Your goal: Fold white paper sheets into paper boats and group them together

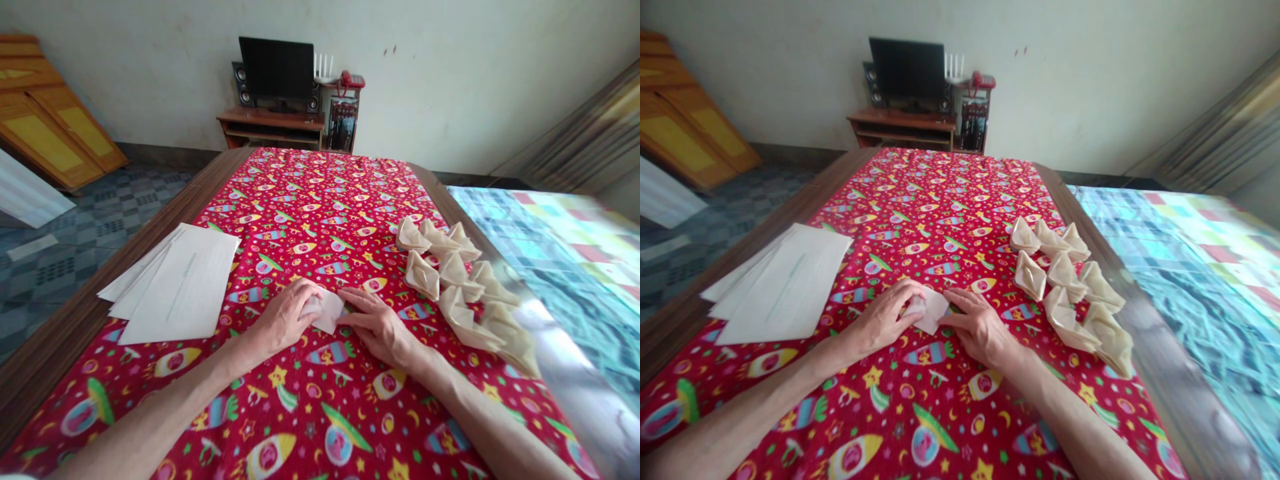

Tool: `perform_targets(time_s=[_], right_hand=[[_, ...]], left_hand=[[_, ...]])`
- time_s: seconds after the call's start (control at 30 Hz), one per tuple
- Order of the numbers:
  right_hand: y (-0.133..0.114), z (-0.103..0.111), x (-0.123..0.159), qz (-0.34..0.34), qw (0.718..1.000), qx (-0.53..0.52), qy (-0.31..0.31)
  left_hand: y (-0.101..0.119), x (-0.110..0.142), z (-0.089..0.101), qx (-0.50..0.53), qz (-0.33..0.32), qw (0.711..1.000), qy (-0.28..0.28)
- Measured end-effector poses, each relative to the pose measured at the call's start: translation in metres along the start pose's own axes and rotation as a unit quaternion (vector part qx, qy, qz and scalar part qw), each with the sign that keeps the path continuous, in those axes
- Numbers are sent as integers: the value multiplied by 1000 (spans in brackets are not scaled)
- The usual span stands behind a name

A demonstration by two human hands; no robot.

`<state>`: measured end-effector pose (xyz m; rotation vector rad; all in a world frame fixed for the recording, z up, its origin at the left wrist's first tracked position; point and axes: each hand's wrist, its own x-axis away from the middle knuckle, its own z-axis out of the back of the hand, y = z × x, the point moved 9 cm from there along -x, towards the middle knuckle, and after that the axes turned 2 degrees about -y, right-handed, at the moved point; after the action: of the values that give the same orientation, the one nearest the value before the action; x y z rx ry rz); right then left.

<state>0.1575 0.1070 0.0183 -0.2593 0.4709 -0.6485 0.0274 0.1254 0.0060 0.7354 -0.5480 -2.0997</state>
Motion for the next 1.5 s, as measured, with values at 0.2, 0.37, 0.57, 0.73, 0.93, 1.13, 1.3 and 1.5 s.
perform_targets(time_s=[0.2, 0.37, 0.57, 0.73, 0.93, 1.13, 1.3, 1.5], right_hand=[[-27, 8, 2, 69, 995, 22, 64], [-44, -18, 5, 138, 988, 66, -15], [-32, -11, 2, 97, 992, 86, 12], [-31, -11, -3, 93, 992, 85, -7], [-27, -12, -8, 99, 989, 110, -20], [-31, -12, -23, 90, 988, 123, -12], [-21, -16, -28, -4, 996, 86, 1], [-4, -19, -30, -106, 993, 53, -5]], left_hand=[[12, 5, -7, -87, -21, 995, -43], [22, 10, -5, -120, -46, 990, -61], [29, 22, -1, -187, -57, 979, -66], [44, 24, -3, -265, -128, 953, -68], [50, 27, 0, -283, -165, 943, -49], [29, 30, 15, -196, -87, 977, -9], [8, 31, 16, -153, -26, 988, 15], [-11, 26, 15, -100, 44, 994, 30]])
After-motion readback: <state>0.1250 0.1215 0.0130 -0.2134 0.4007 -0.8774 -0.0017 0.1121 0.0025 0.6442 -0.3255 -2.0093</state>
